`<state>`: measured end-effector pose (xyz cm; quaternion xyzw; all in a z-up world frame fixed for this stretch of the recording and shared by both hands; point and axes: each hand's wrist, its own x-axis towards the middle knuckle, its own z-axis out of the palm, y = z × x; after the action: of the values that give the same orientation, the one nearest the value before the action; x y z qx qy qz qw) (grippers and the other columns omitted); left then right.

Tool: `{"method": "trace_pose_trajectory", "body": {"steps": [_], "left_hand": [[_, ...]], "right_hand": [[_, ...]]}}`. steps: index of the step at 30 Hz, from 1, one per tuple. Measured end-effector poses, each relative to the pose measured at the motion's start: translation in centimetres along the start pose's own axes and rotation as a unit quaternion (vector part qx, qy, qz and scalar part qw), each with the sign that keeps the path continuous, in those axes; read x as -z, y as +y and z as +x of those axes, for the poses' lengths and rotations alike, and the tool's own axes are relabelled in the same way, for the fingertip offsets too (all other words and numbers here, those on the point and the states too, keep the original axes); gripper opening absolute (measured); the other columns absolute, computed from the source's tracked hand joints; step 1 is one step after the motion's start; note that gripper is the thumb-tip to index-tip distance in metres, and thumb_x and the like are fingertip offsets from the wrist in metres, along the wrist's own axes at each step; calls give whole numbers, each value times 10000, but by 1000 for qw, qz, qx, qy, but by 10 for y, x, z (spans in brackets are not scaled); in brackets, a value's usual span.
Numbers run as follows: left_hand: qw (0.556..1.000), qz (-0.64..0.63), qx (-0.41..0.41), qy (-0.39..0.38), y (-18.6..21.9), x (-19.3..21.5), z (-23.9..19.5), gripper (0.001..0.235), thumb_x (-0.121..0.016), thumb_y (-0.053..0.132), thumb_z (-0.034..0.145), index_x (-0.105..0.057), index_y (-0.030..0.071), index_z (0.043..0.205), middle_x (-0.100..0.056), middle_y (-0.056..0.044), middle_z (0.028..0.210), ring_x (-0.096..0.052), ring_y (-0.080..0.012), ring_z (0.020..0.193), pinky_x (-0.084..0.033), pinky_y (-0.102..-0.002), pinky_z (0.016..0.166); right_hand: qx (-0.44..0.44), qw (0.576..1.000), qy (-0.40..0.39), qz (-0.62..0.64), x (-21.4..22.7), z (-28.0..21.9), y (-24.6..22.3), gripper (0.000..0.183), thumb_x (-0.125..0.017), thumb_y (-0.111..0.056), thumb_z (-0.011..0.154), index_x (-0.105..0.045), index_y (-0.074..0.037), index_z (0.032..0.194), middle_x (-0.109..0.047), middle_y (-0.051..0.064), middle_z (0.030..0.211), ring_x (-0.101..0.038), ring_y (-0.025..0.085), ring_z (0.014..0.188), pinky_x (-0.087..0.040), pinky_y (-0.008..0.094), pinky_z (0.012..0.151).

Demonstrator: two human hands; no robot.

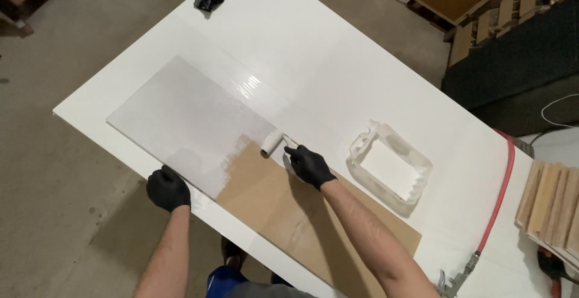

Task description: Applying white paint to a wooden board using a small roller and a paint tray.

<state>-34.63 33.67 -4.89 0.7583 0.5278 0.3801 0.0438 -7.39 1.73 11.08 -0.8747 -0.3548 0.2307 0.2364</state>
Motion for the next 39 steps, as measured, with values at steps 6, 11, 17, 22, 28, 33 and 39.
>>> {"method": "trace_pose_trajectory", "body": {"steps": [6,11,17,22,28,33,39], "left_hand": [[999,11,11,-31,4,2,1,291,-645,246,1107,-601,111,852,-548,-76,726,-612,-297,729,-506,-386,705],[999,1,7,-36,2,0,-1,298,-689,235,1092,-602,118,833,-550,-77,721,-610,-290,737,-507,-376,733],[996,9,40,-83,32,26,14,440,-548,226,1114,-628,52,718,-633,-155,754,-590,-355,710,-451,-472,686],[999,7,19,-44,33,26,17,438,-585,190,1092,-580,53,676,-597,-156,706,-569,-356,663,-421,-475,630],[999,-4,25,-42,31,26,14,427,-599,203,1085,-575,58,684,-590,-148,702,-568,-350,659,-408,-473,599],[993,-2,60,-107,36,30,18,460,-545,230,1084,-604,45,666,-622,-158,704,-584,-347,660,-425,-466,628],[994,41,38,-91,31,25,15,446,-575,245,1080,-608,64,673,-622,-159,721,-581,-365,656,-413,-487,601]], "right_hand": [[16,995,-30,-94,33,-76,33,515,-572,-233,961,-559,-397,1449,-692,105,1006,-712,385,957,-598,538,846],[-86,991,-57,-90,59,-179,83,480,-550,-255,949,-595,-426,1396,-708,66,968,-723,378,921,-582,546,762],[95,990,-21,-102,25,-125,94,488,-552,-198,971,-585,-370,1426,-636,-9,1031,-682,291,723,-490,428,573],[125,986,9,-107,-44,-18,8,412,-548,-258,963,-617,-318,1365,-623,51,1019,-666,363,812,-499,484,634],[41,996,-11,-77,-59,11,-59,452,-504,-220,950,-607,-317,1380,-614,44,1023,-647,371,852,-481,470,670],[24,993,-40,-106,-30,-87,1,412,-525,-296,987,-577,-345,1393,-615,45,1049,-657,360,859,-495,493,649],[-44,994,-54,-82,-16,-181,53,480,-559,-256,973,-569,-391,1434,-644,-49,997,-690,231,801,-532,385,644]]}}
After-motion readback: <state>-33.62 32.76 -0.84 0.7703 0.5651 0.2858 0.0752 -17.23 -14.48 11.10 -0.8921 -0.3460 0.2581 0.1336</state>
